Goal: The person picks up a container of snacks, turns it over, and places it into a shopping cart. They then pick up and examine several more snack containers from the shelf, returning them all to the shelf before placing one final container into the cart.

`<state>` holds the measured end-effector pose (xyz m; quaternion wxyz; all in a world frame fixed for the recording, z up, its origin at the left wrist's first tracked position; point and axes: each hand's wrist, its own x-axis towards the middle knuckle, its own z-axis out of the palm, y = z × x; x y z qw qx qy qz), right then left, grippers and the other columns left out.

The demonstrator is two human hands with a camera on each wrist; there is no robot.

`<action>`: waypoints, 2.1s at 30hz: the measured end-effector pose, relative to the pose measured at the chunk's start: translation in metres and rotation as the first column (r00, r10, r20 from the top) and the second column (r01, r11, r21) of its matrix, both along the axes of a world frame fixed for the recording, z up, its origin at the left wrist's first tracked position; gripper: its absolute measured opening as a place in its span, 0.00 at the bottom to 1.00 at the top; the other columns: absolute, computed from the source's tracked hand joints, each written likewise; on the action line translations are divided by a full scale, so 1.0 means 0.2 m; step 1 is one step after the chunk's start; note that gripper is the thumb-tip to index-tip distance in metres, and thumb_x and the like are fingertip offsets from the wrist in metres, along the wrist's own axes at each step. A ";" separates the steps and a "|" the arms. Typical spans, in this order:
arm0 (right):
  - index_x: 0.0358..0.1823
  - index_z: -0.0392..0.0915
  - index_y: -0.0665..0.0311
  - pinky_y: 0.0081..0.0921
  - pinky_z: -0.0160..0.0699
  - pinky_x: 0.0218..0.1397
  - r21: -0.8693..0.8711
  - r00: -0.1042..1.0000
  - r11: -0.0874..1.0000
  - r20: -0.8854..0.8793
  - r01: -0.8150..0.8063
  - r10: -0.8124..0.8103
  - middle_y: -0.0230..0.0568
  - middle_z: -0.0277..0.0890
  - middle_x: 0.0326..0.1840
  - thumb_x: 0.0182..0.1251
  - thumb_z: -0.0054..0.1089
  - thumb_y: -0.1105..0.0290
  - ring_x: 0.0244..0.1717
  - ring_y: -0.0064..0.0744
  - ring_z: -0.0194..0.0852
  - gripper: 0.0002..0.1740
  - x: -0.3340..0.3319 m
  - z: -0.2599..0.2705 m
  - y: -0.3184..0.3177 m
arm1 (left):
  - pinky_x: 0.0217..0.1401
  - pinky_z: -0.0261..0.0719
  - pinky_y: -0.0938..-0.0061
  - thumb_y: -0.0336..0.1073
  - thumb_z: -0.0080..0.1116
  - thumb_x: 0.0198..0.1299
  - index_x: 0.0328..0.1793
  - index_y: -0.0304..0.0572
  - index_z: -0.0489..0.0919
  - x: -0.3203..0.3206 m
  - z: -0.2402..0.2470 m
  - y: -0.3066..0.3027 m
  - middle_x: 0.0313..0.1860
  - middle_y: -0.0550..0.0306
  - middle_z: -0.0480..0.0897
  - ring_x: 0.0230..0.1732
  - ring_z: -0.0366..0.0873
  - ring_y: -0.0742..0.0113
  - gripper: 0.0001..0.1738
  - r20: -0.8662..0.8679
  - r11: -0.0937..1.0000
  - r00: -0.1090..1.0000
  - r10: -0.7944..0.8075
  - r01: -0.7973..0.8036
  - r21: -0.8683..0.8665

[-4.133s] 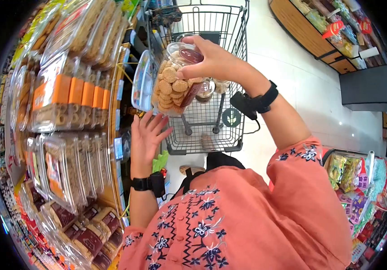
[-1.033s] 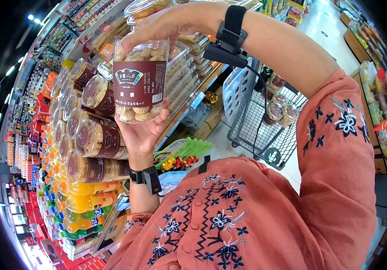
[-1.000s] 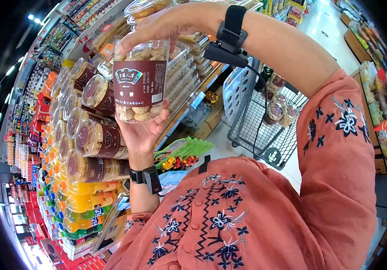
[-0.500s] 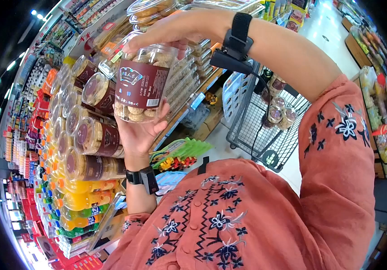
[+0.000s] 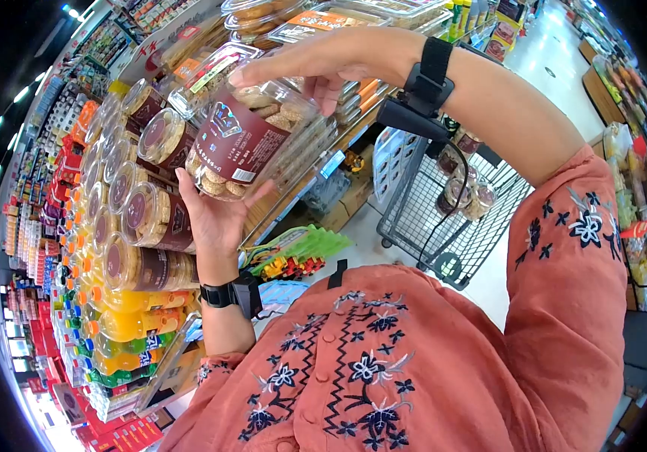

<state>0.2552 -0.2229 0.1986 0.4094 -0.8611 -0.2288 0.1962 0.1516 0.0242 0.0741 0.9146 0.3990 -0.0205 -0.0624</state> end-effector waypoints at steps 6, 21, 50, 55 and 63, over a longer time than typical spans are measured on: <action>0.68 0.78 0.61 0.17 0.87 0.29 0.005 0.999 1.000 -0.050 -0.010 0.011 0.40 0.74 0.30 0.57 0.56 0.17 0.24 0.21 0.80 0.56 0.02 -0.02 -0.01 | 0.61 0.85 0.33 0.75 0.47 0.70 0.81 0.50 0.65 0.01 -0.01 0.02 0.73 0.49 0.77 0.70 0.78 0.45 0.47 0.008 0.999 1.000 0.021 -0.021 0.037; 0.73 0.74 0.62 0.27 0.89 0.24 0.021 0.997 0.999 -0.070 -0.044 0.045 0.56 0.75 0.38 0.48 0.57 0.12 0.24 0.36 0.83 0.66 -0.01 0.00 -0.01 | 0.54 0.90 0.38 0.75 0.46 0.71 0.80 0.49 0.65 0.02 -0.02 0.04 0.71 0.48 0.79 0.66 0.82 0.46 0.46 0.009 0.998 1.000 0.017 -0.017 0.054; 0.73 0.72 0.67 0.46 0.75 0.68 -0.267 0.947 0.942 0.193 -0.202 0.258 0.62 0.69 0.74 0.60 0.60 0.24 0.73 0.55 0.70 0.56 0.10 0.25 0.06 | 0.80 0.72 0.51 0.49 0.68 0.68 0.80 0.30 0.62 -0.13 -0.14 -0.06 0.75 0.43 0.72 0.76 0.73 0.50 0.44 0.155 0.983 0.980 -0.125 0.143 -0.111; 0.76 0.68 0.69 0.48 0.79 0.60 -0.262 0.950 0.934 0.135 -0.241 0.283 0.65 0.69 0.73 0.57 0.62 0.23 0.70 0.57 0.72 0.60 0.09 0.26 0.07 | 0.81 0.71 0.53 0.46 0.67 0.68 0.78 0.29 0.64 -0.14 -0.17 -0.04 0.74 0.45 0.74 0.75 0.73 0.53 0.41 0.172 0.987 0.978 -0.116 0.133 -0.093; 0.77 0.65 0.69 0.50 0.69 0.71 -0.235 0.935 0.933 0.165 -0.273 0.316 0.65 0.65 0.75 0.55 0.65 0.26 0.75 0.56 0.65 0.61 0.02 0.35 0.13 | 0.81 0.69 0.53 0.47 0.69 0.66 0.78 0.30 0.64 -0.17 -0.16 -0.01 0.73 0.47 0.75 0.74 0.74 0.55 0.42 0.176 0.996 0.982 -0.061 0.070 -0.049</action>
